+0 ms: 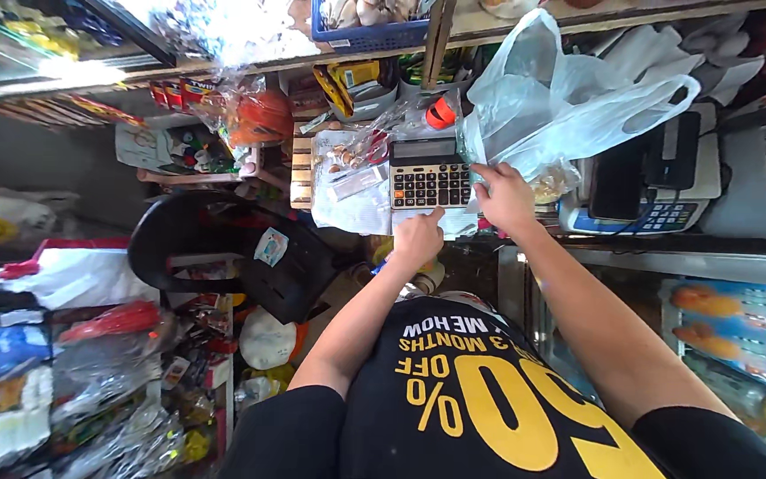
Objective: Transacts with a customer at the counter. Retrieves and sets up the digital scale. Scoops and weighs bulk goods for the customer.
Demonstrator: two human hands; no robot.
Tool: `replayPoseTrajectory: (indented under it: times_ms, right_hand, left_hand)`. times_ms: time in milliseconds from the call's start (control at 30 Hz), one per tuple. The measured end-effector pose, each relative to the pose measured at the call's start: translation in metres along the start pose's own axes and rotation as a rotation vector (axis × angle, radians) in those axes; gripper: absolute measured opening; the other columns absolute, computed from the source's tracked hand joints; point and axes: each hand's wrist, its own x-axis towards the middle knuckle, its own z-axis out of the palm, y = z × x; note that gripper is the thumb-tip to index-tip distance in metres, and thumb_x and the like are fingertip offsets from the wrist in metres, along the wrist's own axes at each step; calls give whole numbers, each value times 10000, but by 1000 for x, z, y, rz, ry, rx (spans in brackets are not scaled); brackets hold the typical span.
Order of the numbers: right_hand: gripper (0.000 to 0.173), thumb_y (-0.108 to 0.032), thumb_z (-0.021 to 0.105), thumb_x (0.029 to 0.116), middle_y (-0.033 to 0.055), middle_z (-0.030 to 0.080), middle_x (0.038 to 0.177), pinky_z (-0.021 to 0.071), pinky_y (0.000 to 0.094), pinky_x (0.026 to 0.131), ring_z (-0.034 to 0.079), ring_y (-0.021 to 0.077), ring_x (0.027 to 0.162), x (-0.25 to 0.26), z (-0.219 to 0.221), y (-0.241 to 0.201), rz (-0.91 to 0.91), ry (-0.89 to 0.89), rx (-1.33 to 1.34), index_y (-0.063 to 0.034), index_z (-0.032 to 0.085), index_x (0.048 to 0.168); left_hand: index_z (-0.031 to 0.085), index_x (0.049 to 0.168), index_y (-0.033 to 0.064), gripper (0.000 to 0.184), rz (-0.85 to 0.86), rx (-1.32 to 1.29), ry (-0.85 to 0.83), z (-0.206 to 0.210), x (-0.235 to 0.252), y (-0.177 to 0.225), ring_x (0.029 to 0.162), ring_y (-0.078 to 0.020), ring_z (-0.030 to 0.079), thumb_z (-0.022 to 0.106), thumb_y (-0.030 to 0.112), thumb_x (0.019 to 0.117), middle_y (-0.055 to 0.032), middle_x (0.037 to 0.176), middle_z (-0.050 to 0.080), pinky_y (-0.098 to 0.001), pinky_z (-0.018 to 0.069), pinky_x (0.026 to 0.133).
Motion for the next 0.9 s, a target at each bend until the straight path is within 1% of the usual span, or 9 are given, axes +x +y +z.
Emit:
replayPoseTrajectory:
  times_ms: [200, 267, 300, 333, 433, 533, 600, 733, 900]
  right_hand:
    - [382, -218, 642, 998, 239, 619, 1277, 486, 652, 900, 613, 432, 1126, 4, -2, 1, 3, -131, 194, -162, 658, 1376]
    - [263, -163, 583, 1035, 100, 673, 1007, 511, 397, 749, 601, 200, 811, -2, -7, -5, 75, -155, 638, -115, 704, 1264]
    - [256, -143, 469, 1076, -19, 541, 782, 422, 218, 576, 475, 63, 609, -8, -11, -11, 144, -171, 977, -118, 674, 1226]
    - [299, -161, 352, 1105, -77, 494, 711, 414, 151, 535, 456, 7, 555, -17, -17, -18, 224, -231, 1368, -134, 633, 1206]
    - [445, -255, 233, 1120, 44, 710, 1068, 592, 240, 816, 705, 111, 909, -47, -38, -40, 328, -342, 2037, -102, 629, 1256]
    - [627, -370, 101, 1110, 155, 490, 1532, 434, 387, 1157, 506, 267, 1399, -68, -45, -57, 143, -503, 2220, -20, 441, 1504]
    - [722, -480, 59, 1089, 153, 440, 1575, 400, 396, 1185, 453, 280, 1443, -76, -47, -70, 106, -544, 2229, -26, 384, 1547]
    - [792, -546, 51, 1072, 163, 500, 1521, 472, 367, 1108, 548, 265, 1348, -89, -52, -90, 75, -456, 2254, -21, 457, 1503]
    - [513, -109, 167, 1080, 151, 553, 1474, 487, 339, 1098, 581, 237, 1321, -106, -59, -91, 96, 6, 2237, -9, 490, 1464]
  left_hand:
    - [653, 1290, 95, 320, -83, -619, 62, 16, -36, -44, 768, -262, 646, 454, 227, 1076, -125, 854, 671, -494, 536, 737]
    - [655, 1250, 74, 315, -103, -851, 146, 18, -50, -59, 736, -164, 622, 506, 294, 1081, -78, 862, 661, -384, 536, 710]
    - [648, 1246, 75, 320, -91, -951, 175, 15, -57, -64, 740, -131, 641, 568, 320, 1055, -64, 900, 679, -342, 553, 701]
    - [640, 1264, 72, 343, -71, -1014, 188, 8, -64, -68, 773, -139, 669, 632, 316, 1023, -75, 945, 681, -345, 589, 728]
    - [669, 1234, 86, 297, 24, -978, 279, -23, -84, -60, 672, -135, 602, 715, 203, 965, -62, 835, 614, -309, 557, 635]
    - [724, 1138, 78, 192, 280, -763, 458, -52, -93, -39, 682, -77, 562, 687, 98, 951, -21, 876, 627, -223, 501, 610]
    - [742, 1139, 78, 210, 424, -576, 562, -67, -92, -22, 732, -96, 589, 703, 93, 933, -44, 935, 631, -254, 536, 641]
    - [731, 1185, 101, 262, 512, -411, 603, -86, -84, -4, 829, -139, 664, 719, 80, 924, -66, 1042, 659, -334, 596, 689]
    - [729, 1163, 112, 211, 617, -447, 424, -101, -70, -17, 836, -99, 649, 688, 143, 959, -34, 1042, 668, -291, 584, 716]
